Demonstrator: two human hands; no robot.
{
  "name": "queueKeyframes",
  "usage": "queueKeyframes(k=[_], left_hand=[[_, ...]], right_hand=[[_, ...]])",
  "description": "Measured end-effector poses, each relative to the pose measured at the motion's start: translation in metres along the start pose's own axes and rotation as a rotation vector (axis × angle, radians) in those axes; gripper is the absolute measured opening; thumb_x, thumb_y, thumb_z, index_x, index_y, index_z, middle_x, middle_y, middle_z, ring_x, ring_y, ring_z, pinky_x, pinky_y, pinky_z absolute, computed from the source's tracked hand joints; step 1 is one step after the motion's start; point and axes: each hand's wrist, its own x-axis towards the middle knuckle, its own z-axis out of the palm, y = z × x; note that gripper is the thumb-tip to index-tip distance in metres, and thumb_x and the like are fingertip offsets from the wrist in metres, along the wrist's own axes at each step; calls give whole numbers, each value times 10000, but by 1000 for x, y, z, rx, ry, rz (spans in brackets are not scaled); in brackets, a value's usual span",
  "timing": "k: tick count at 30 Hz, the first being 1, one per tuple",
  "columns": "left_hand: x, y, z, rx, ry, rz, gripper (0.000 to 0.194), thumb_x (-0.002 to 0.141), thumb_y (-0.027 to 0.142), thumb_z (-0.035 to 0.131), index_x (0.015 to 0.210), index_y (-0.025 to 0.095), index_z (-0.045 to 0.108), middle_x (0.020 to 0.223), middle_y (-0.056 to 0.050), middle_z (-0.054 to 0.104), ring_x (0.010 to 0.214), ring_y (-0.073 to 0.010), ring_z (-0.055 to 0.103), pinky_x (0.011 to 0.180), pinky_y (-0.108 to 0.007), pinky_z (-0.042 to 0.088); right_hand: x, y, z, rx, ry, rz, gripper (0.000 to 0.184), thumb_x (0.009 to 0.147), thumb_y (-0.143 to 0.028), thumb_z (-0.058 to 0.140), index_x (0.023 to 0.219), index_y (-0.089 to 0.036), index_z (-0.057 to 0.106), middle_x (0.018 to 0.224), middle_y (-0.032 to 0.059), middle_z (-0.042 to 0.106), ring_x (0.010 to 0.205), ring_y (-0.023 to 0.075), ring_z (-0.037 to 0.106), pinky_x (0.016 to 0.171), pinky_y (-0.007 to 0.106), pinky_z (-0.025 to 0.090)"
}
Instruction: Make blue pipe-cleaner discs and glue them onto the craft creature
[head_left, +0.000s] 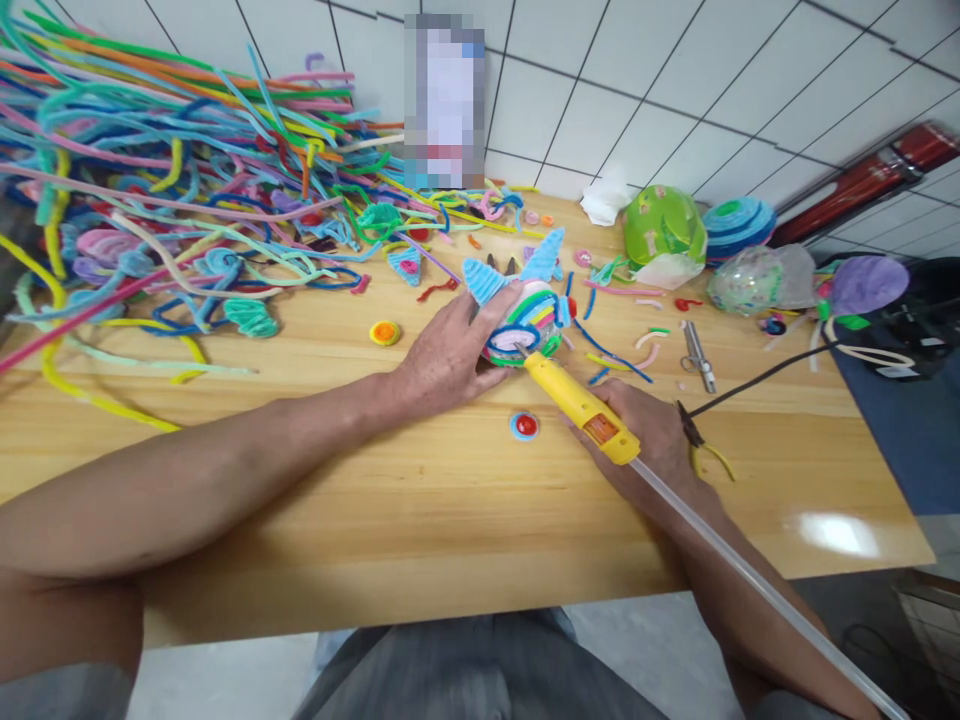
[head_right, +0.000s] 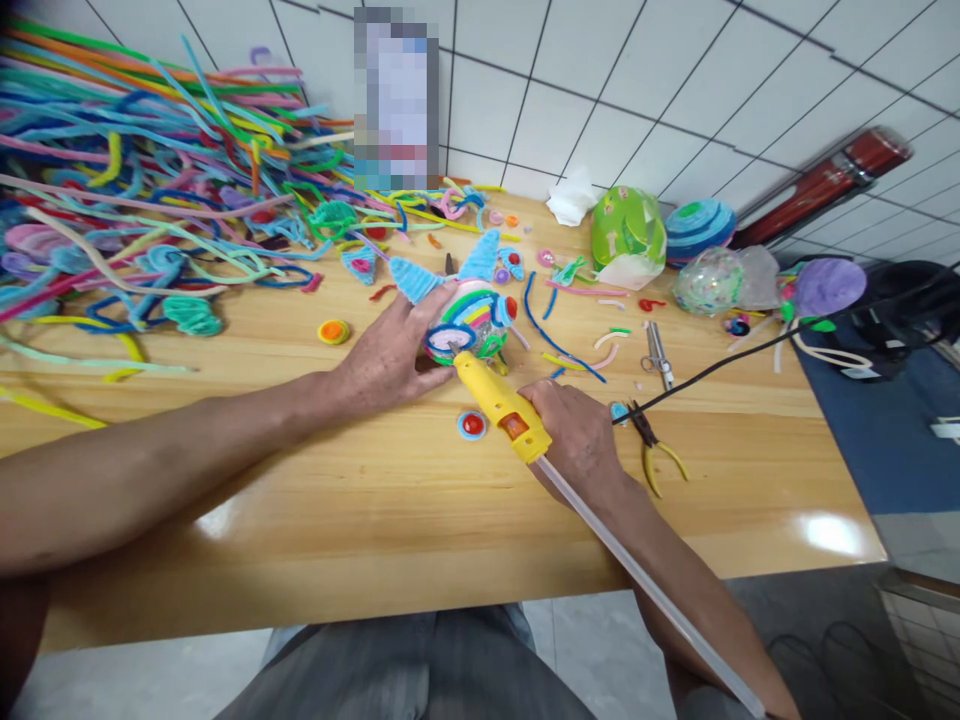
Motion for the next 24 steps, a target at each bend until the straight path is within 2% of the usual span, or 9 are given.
queueKeyframes(k=[3,10,16,24], left_hand=[[0,0,0,-9,-2,-3,875,905,383,735,1637,177,302,1520,-229,522,1333,-382,546,1082,-531,506],[0,-1,1,-25,32,29,886,896,378,748,1631,175,298,1482,-227,519,1315,-380,553,1047,-511,529],[0,0,-1,-16,11,15,892,913,408,743,1641,188,277,1503,-229,494,1355,-385,531,1063,-514,520],[0,-1,0,-21,1,18,919,892,367,755,1647,179,266,1513,-231,503,1350,-386,530,1083,-532,508]], right_hand=[[-1,1,4,-5,49,31,190,998,-371,557,901,-238,652,721,23,695,634,204,651,605,318,443],[7,-5,-5,5,16,-35,93,971,-271,590,903,-227,635,697,8,695,604,191,659,579,301,439],[4,-7,-6,120,18,106,105,960,-340,660,997,-242,648,778,13,728,631,196,668,601,306,477],[8,-15,-18,313,-17,272,148,980,-381,653,1044,-250,681,986,43,786,864,232,751,744,341,575]])
